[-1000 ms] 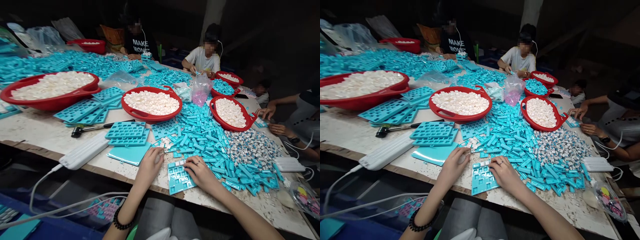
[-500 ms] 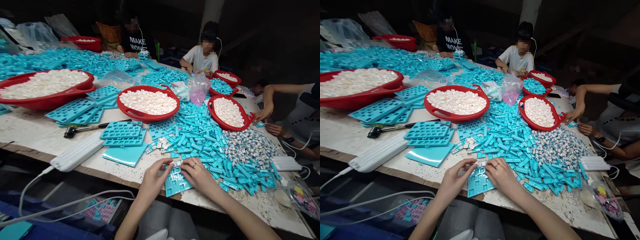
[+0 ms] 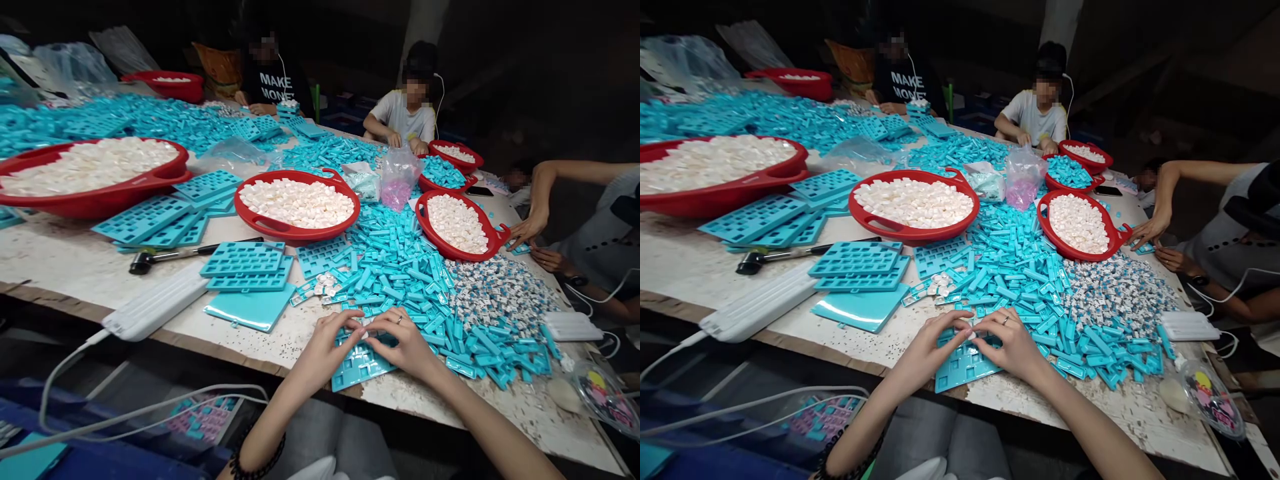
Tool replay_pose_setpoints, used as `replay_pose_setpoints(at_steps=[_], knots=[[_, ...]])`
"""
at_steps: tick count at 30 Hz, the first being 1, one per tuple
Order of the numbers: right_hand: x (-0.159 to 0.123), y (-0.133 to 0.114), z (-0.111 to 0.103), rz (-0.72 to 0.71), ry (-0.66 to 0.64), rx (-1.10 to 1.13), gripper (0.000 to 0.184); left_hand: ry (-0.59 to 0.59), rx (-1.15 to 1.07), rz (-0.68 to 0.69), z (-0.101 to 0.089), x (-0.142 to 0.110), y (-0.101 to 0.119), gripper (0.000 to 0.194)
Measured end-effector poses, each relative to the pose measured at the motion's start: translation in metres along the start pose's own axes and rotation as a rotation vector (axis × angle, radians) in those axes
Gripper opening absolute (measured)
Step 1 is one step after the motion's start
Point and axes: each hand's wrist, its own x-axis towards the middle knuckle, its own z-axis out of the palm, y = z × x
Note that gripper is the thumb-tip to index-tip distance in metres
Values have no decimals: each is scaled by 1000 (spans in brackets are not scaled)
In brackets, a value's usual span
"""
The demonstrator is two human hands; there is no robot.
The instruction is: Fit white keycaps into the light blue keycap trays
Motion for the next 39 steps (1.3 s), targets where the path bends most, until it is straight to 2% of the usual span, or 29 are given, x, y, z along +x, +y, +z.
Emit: replay_pose_setpoints(at_steps=[3,6,9,11,20,32,39], knots=[[1,1,-2,37,-1,-45,12,102,148,136,3,-5,-6,20],[1,3,-2,58,-32,-68,12,151,278,334,6,-12,-19,16],[-1,4,-1,59,-48,-98,12,174,386,506,8,-20,-31,28],[-2,3,0,59,-49,-127,11,171,446,560,9,-23,-34,39],[-3,-4,4,76,-24,-159,11,73,562,612,6,-25,-23,52],[-3,3,1,61,-21,-81,10,59,515,607,7,-26,-26,62],[-3,1,3,108,-16,-17,11,-41,590,589,2,-30,-27,64]])
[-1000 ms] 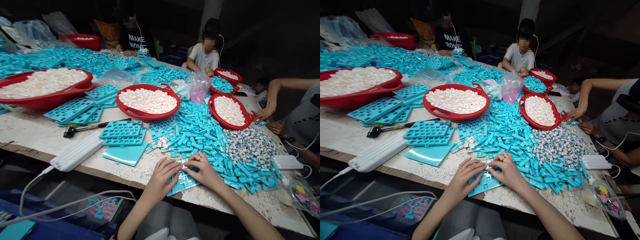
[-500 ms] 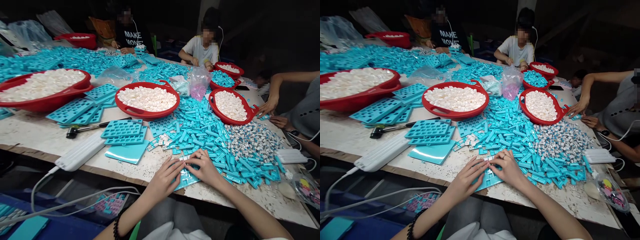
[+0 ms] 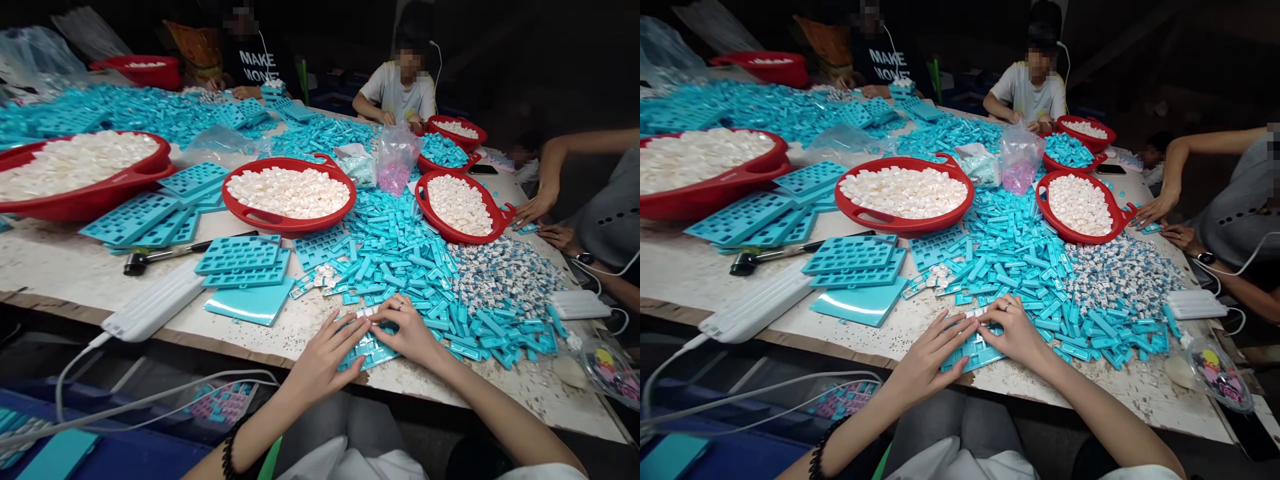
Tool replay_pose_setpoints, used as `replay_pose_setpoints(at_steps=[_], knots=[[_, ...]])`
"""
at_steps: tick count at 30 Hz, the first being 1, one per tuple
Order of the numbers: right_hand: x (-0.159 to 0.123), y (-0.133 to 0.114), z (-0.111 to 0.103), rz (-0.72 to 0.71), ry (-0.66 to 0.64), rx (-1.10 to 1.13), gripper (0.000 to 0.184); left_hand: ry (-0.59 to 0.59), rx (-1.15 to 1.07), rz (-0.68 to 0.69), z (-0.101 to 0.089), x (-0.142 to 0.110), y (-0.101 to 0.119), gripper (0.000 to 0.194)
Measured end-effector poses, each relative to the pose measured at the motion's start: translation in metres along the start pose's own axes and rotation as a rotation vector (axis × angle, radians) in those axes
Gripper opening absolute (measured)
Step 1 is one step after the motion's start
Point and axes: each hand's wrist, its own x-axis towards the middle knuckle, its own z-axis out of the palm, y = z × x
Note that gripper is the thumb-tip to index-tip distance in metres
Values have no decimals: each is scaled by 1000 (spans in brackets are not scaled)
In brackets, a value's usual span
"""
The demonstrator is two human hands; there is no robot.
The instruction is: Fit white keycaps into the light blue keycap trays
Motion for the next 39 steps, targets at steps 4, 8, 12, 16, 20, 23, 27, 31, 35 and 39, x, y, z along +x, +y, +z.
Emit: replay_pose_setpoints(at_steps=[4,8,12,16,20,23,27,31,35,39], knots=[[2,-1,-1,38,-14,23,10,-18,22,-1,1,0,1,65],[3,-1,-2,50,-33,18,11,-38,43,7,1,1,3,67],[3,-1,-3,52,-48,7,11,-25,69,59,0,3,4,75],[5,-4,-5,61,-60,-12,14,14,86,75,0,3,4,80],[7,-4,-6,57,-70,-25,16,45,156,119,1,0,1,78],[8,-2,-7,49,-81,-35,19,60,198,150,2,0,-2,75],[9,-4,-10,69,-102,-37,19,35,183,144,-2,6,-2,72],[11,-7,-14,66,-126,-20,17,-16,170,107,-8,13,4,67],[17,-4,-30,67,-58,-16,17,-36,162,65,-9,14,8,66],[23,10,-74,181,226,-190,17,-43,175,67,-7,7,7,69]])
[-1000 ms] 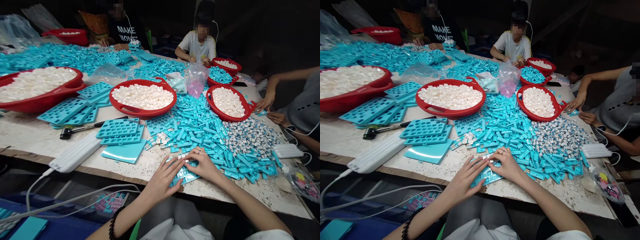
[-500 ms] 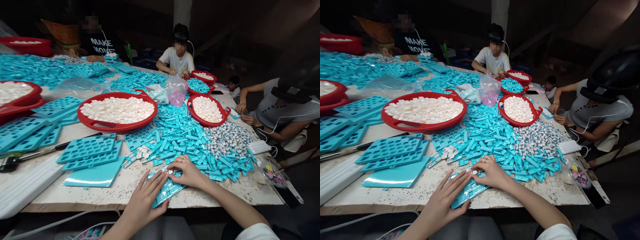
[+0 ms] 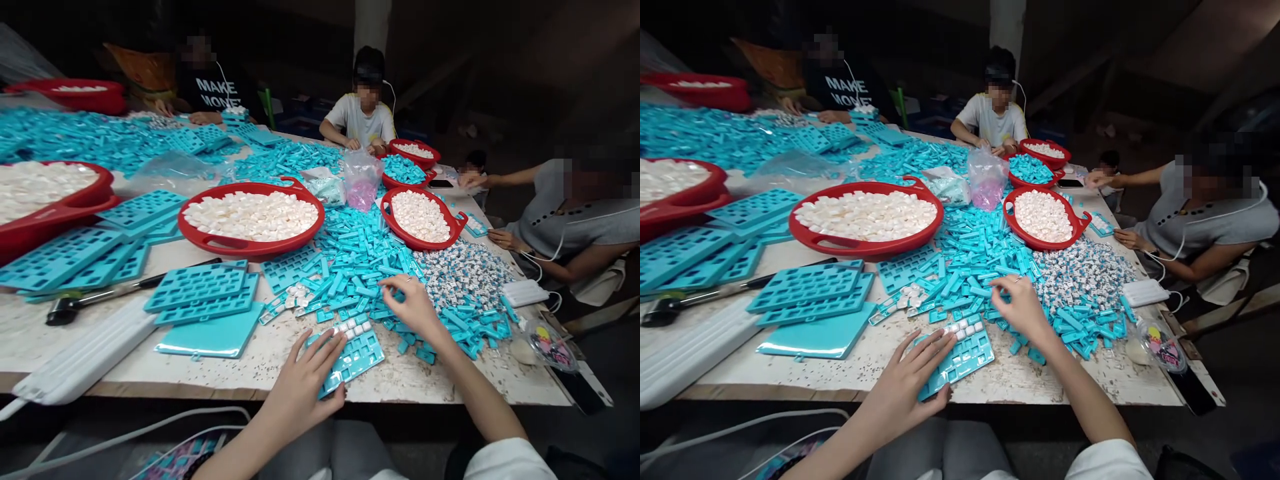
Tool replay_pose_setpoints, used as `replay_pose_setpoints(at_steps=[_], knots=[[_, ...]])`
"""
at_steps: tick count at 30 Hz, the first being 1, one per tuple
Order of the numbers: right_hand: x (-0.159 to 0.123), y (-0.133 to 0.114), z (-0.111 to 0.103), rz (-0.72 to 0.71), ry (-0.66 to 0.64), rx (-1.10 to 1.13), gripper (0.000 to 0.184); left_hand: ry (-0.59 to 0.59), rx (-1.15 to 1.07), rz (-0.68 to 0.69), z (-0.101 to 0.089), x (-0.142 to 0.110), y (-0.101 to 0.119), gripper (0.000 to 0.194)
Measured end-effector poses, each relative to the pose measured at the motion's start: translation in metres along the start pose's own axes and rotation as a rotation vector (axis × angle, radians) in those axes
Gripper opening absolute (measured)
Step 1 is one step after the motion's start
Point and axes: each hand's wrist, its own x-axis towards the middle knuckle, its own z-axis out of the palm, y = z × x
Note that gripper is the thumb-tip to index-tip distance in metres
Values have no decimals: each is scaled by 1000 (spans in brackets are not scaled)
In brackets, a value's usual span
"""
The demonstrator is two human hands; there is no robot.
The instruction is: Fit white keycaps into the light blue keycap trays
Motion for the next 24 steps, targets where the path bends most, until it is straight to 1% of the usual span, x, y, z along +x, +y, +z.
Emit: replay_pose_setpoints(at_steps=[2,4,5,7,9,12,14,16,18,21,22,24], knots=[[6,17,-24,97,122,-189,17,-19,1,0,2,-4,-2,70],[7,37,-44,245,158,-399,13,-35,-16,1,4,-7,-4,71],[6,47,-50,324,153,-487,12,-37,-29,-3,5,-8,-4,72],[3,64,-57,448,107,-601,10,-20,-57,-19,9,-11,-4,72],[0,76,-57,500,53,-637,9,39,-90,-52,13,-15,-3,73],[-2,81,-52,513,35,-630,7,201,-171,-146,18,-20,-1,67],[-2,81,-49,523,44,-631,7,296,-241,-265,19,-21,-1,57],[-1,79,-49,524,51,-630,8,349,-309,-387,20,-20,-1,44],[-1,77,-50,510,65,-600,9,375,-355,-459,20,-17,-1,37],[1,73,-50,464,108,-488,14,384,-356,-463,20,-14,-1,37],[2,71,-50,437,115,-445,16,365,-339,-451,20,-13,0,38],[3,68,-48,378,113,-381,19,285,-275,-413,18,-12,2,41]])
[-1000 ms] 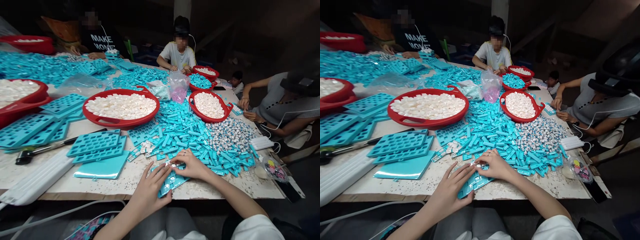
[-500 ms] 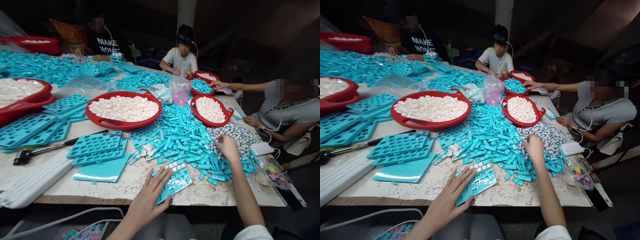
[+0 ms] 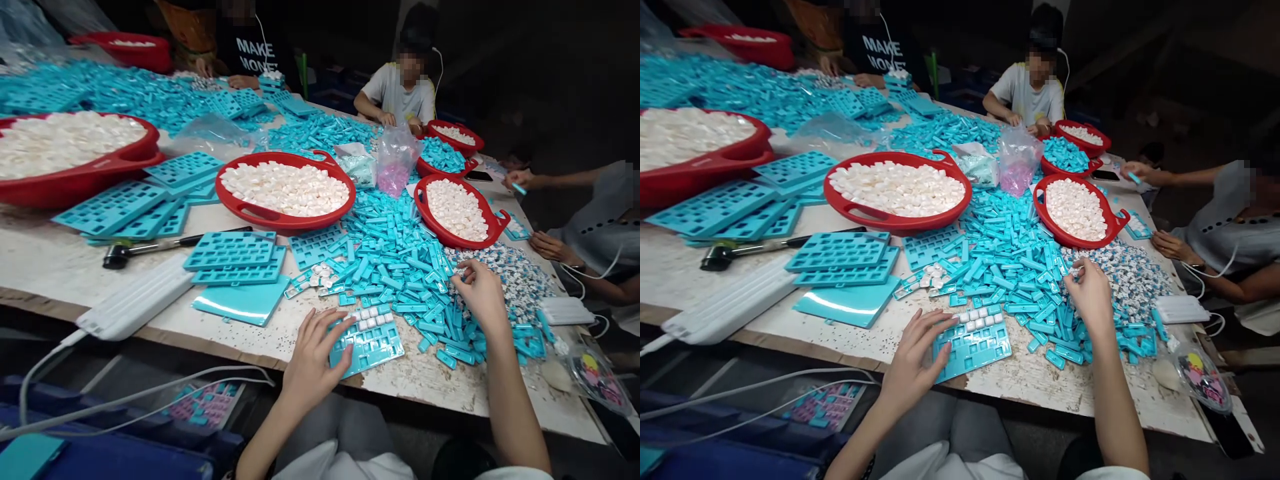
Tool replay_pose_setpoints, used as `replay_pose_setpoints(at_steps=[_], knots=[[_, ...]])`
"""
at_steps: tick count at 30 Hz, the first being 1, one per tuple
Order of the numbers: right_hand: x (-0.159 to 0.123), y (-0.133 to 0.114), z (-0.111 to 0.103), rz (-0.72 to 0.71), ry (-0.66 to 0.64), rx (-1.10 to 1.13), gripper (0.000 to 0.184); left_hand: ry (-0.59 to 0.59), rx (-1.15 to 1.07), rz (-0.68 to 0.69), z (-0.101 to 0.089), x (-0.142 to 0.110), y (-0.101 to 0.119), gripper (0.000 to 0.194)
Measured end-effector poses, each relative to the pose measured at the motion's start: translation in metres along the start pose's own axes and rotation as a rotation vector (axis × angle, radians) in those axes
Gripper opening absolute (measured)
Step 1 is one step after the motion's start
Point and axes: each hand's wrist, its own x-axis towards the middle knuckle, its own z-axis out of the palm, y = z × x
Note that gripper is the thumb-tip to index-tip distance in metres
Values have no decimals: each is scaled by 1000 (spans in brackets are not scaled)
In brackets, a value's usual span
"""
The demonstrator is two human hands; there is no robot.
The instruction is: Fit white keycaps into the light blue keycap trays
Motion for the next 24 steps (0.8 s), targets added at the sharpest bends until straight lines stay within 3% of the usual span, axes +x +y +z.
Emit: replay_pose_setpoints(at_steps=[5,12,24], knots=[[-2,-8,7,-72,11,65,21,-177,205,161,-6,3,8,55],[-5,-17,11,-119,31,166,20,-293,183,334,-7,19,14,64],[-12,-33,10,-156,21,222,17,-462,109,334,-12,39,17,62]])
